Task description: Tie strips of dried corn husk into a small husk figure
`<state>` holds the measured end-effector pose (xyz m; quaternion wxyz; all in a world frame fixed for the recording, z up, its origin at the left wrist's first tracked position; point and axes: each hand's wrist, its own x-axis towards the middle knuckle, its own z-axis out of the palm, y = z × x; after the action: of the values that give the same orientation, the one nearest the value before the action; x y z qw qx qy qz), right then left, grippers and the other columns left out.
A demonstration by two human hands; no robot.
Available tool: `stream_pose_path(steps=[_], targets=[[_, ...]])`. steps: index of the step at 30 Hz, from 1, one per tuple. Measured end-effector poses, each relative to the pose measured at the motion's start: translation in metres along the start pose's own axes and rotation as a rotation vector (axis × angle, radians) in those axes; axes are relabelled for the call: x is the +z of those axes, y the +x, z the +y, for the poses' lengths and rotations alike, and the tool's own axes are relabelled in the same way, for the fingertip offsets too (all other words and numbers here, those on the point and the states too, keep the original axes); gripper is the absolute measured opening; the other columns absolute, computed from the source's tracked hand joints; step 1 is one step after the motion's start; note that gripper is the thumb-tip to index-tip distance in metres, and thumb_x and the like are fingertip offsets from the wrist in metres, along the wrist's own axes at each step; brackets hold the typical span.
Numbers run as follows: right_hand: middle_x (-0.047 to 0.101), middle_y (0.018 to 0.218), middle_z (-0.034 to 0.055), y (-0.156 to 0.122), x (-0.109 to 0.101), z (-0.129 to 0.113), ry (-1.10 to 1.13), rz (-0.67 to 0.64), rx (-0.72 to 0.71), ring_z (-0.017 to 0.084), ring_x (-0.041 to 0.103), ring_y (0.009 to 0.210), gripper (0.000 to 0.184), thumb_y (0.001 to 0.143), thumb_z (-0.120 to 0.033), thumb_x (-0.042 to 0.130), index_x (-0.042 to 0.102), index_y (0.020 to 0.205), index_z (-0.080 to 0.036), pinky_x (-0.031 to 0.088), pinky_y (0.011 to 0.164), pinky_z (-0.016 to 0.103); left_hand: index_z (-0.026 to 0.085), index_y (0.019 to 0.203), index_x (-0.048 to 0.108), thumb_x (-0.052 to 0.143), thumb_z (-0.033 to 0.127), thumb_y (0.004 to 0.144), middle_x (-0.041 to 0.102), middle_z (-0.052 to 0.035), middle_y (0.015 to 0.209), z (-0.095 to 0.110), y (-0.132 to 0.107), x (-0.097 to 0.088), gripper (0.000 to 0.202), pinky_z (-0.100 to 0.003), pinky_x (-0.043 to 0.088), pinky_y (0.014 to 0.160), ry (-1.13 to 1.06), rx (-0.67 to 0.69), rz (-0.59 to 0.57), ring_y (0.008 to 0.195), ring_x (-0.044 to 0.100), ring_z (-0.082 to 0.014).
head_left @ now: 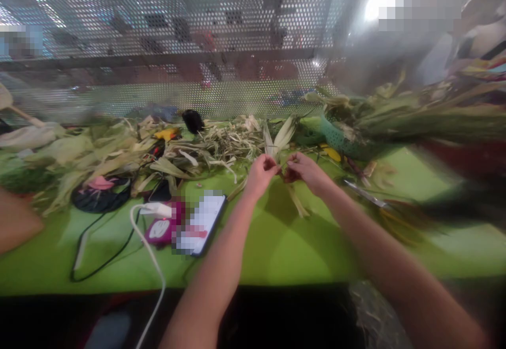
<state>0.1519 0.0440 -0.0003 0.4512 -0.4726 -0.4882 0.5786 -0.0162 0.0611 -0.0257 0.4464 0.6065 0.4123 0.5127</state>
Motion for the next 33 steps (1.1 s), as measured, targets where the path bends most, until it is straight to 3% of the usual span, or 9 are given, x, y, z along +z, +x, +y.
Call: stream_pose_path(steps=[7, 12, 18, 25, 33], targets=[[0.05, 0.052, -0.0075, -0.002, -0.002, -0.003, -0.036, -0.032, -0.113, 0.008, 0.044, 0.045, 0.023, 0.076, -0.033, 0.069, 0.052, 0.084, -0.021, 0.037, 0.044, 0.02, 0.015, 0.082, 0.063, 0.074, 0.025, 0.071, 0.065, -0.0012, 0.077, 0.003, -0.002, 0.002, 0.018, -0.027, 0.046, 0.075, -0.016, -0.02, -0.069, 0.074, 0.06, -0.0129], [0.045, 0.05, -0.0089, -0.003, -0.001, -0.003, -0.071, -0.025, -0.135, 0.008, 0.038, 0.044, 0.023, 0.075, -0.035, 0.069, 0.054, 0.084, -0.021, 0.028, 0.042, 0.019, 0.015, 0.089, 0.066, 0.073, 0.023, 0.072, 0.069, -0.0033, 0.082, 0.001, -0.002, 0.004, 0.02, -0.029, 0.048, 0.08, -0.059, -0.014, -0.117, 0.078, 0.062, -0.0142], [0.043, 0.049, -0.0092, -0.005, 0.0, -0.007, -0.134, -0.032, -0.156, 0.007, 0.036, 0.044, 0.021, 0.074, -0.034, 0.069, 0.057, 0.084, -0.021, 0.028, 0.042, 0.02, 0.015, 0.084, 0.066, 0.07, 0.025, 0.074, 0.068, -0.0022, 0.079, 0.004, -0.004, 0.005, 0.015, -0.028, 0.046, 0.079, -0.01, -0.001, -0.123, 0.076, 0.06, -0.0136], [0.041, 0.051, -0.0084, -0.008, -0.002, -0.013, -0.225, 0.037, -0.173, 0.009, 0.036, 0.046, 0.023, 0.075, -0.037, 0.067, 0.062, 0.089, -0.02, 0.027, 0.046, 0.023, 0.016, 0.085, 0.061, 0.073, 0.029, 0.072, 0.063, 0.0012, 0.074, 0.002, -0.003, 0.004, 0.022, -0.026, 0.046, 0.075, -0.226, -0.091, -0.103, 0.071, 0.058, -0.0107], [0.043, 0.052, -0.0061, -0.009, -0.003, -0.013, -0.545, 0.082, -0.28, 0.011, 0.036, 0.052, 0.022, 0.072, -0.031, 0.068, 0.073, 0.09, -0.018, 0.024, 0.052, 0.026, 0.015, 0.085, 0.066, 0.076, 0.025, 0.066, 0.065, 0.0007, 0.077, 0.005, -0.003, 0.002, 0.024, -0.027, 0.047, 0.082, -0.267, -0.142, -0.115, 0.076, 0.06, -0.0107]])
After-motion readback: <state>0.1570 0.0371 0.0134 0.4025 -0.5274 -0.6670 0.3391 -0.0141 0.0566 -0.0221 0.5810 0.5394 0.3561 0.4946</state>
